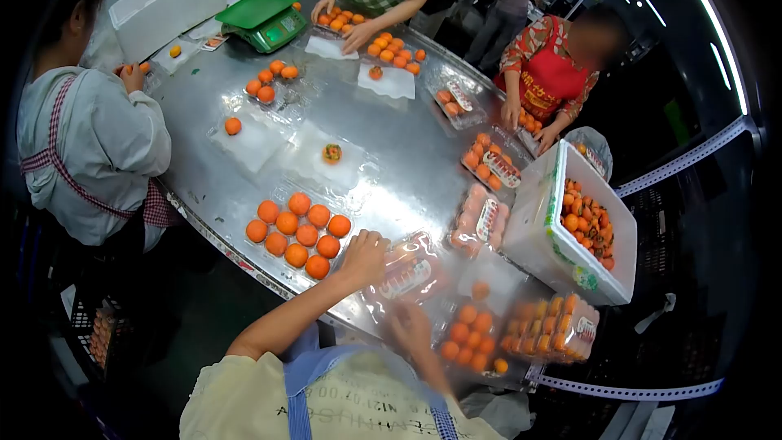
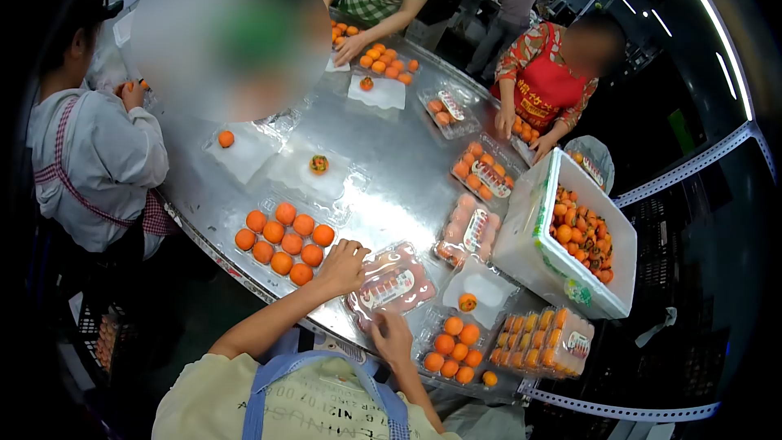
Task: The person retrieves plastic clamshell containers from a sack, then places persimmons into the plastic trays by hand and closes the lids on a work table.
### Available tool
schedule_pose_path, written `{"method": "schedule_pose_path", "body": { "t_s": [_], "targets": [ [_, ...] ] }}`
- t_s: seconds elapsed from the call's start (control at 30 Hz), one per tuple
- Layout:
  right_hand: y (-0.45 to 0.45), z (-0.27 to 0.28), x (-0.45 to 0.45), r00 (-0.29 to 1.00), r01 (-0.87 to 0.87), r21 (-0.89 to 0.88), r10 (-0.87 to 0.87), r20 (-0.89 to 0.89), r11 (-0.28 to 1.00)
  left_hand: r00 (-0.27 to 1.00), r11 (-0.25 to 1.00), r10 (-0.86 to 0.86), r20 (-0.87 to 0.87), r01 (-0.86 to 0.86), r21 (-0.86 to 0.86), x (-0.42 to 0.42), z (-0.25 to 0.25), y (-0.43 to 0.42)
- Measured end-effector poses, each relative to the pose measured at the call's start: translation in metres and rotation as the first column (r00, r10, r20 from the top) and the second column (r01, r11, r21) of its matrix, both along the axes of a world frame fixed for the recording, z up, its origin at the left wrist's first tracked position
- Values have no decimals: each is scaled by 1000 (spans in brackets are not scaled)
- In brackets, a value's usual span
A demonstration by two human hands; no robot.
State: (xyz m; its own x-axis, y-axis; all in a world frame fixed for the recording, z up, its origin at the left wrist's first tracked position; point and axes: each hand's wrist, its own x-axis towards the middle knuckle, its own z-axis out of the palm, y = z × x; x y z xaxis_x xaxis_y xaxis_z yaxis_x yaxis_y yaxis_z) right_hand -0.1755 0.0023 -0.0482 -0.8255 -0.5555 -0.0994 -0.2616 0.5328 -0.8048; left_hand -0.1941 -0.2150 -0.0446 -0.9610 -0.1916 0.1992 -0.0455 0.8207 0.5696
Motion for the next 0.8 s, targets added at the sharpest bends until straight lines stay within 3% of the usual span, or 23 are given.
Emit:
{"method": "schedule_pose_path", "body": {
  "t_s": [0.1,0.13,0.27,0.37,0.4,0.43,0.5,0.53,0.63,0.8],
  "targets": [
    [15,-11,-7,891,177,141,-97,-444,974,976,984,114,185,-136,111,-14,-17,11],
    [19,-17,-13,935,183,196,-109,-337,963,959,960,89,270,-155,235,-17,-24,13],
    [14,-29,-22,913,220,118,-162,-375,968,874,933,-72,481,-111,343,-11,-42,4],
    [7,-37,-48,927,167,101,-121,-355,981,890,914,-148,432,-44,403,18,-57,6],
    [2,-34,-58,928,126,128,-72,-364,984,845,782,-230,483,-136,609,26,-64,9],
    [-5,-29,-67,928,86,155,-22,-373,984,806,684,-299,511,-193,704,36,-47,12],
    [-23,-13,-80,927,-50,186,114,-357,981,862,396,-348,368,-221,891,57,-53,17],
    [-31,-7,-84,920,-115,199,180,-348,973,826,374,-416,381,-227,899,64,-31,15],
    [-47,-7,-94,835,-245,216,319,-449,945,801,105,-489,346,-339,935,86,-43,12],
    [-67,-7,-104,805,-367,208,422,-418,907,808,-11,-412,421,-466,885,102,-76,4]
  ]
}}
